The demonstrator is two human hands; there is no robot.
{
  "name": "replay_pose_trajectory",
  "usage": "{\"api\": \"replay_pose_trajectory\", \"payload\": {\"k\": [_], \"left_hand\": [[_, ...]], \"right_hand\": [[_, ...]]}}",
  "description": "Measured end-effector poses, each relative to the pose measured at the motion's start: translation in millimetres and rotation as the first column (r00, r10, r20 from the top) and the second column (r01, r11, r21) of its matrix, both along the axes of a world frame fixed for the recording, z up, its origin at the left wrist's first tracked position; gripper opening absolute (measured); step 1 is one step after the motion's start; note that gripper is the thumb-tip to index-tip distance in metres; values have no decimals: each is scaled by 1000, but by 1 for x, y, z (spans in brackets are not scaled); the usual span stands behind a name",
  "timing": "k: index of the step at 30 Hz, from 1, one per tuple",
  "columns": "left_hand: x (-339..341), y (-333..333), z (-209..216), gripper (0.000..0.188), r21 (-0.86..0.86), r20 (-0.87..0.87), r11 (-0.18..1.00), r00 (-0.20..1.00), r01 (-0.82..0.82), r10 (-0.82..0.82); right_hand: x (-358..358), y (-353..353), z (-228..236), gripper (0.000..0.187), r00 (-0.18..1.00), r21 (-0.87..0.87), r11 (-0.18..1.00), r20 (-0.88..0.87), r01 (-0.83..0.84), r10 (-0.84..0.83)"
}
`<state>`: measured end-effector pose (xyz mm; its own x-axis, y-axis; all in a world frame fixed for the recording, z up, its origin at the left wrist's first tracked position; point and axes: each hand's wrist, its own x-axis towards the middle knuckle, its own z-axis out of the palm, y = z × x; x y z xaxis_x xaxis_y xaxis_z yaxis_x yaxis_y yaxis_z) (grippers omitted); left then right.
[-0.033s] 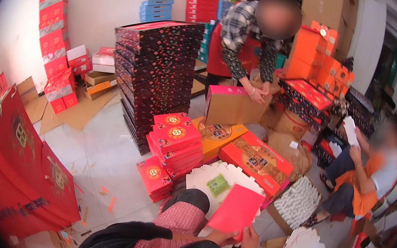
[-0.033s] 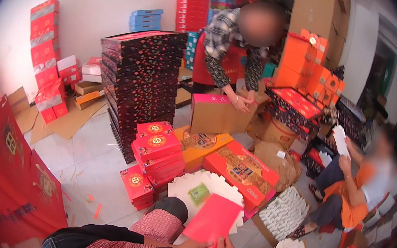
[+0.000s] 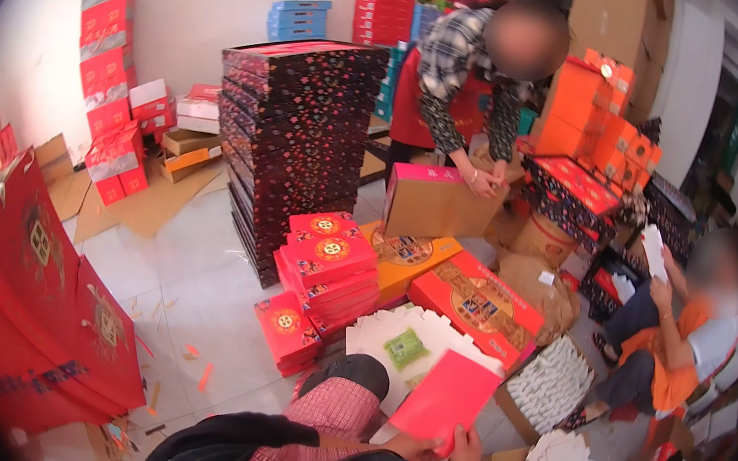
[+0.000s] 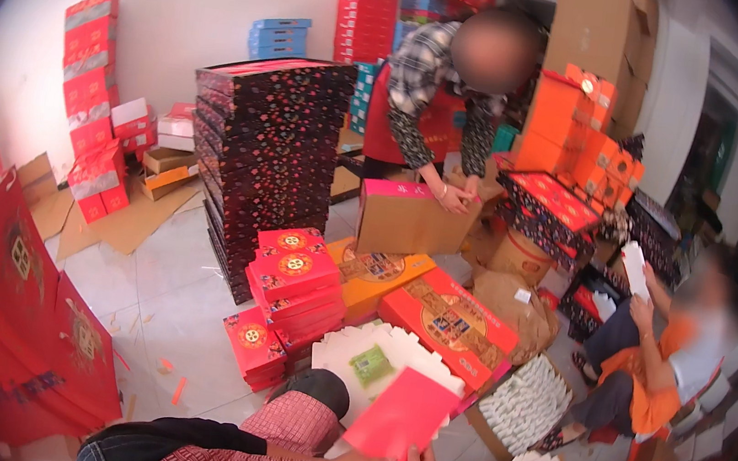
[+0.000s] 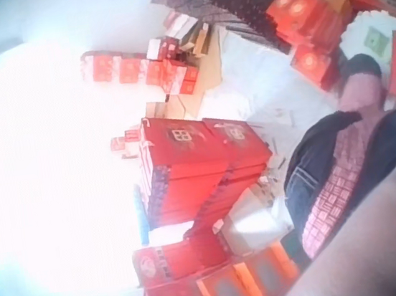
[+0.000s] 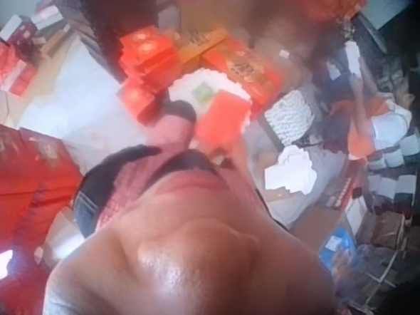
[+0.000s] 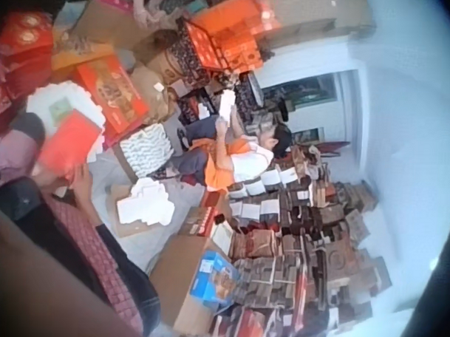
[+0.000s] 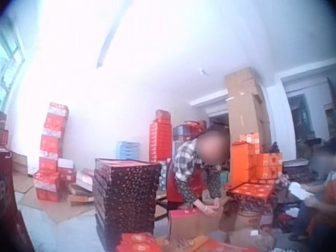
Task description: The person sits on the floor and repeatedly folds red paper envelopes, inserts small green packets into them, and stacks the finished units. The workspace contains stacks of red envelopes, white paper sheets, and boxes of small items.
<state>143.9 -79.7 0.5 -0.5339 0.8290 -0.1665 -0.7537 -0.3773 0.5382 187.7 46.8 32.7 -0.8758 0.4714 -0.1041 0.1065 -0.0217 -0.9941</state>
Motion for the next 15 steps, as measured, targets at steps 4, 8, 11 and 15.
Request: {"api": "replay_pose_trajectory", "payload": {"k": [4, 8, 11, 15], "left_hand": [[-10, 0, 27, 27, -209, -168, 951, 949, 229, -266], [-39, -20, 53, 26, -359, -486, 911, 792, 204, -369], [-69, -22, 76, 40, -252, -863, 731, 489, -634, 126], [-90, 3, 42, 60, -277, -652, 881, 749, -383, 120]], "right_hand": [[3, 24, -17, 55, 996, -316, 946, -40, 66, -83], [2, 17, 24, 70, 979, -231, 966, -139, 115, -150], [10, 13, 34, 74, 978, -273, 962, -195, 22, -78], [17, 32, -27, 70, 973, -55, 988, -194, -141, 128]]}}
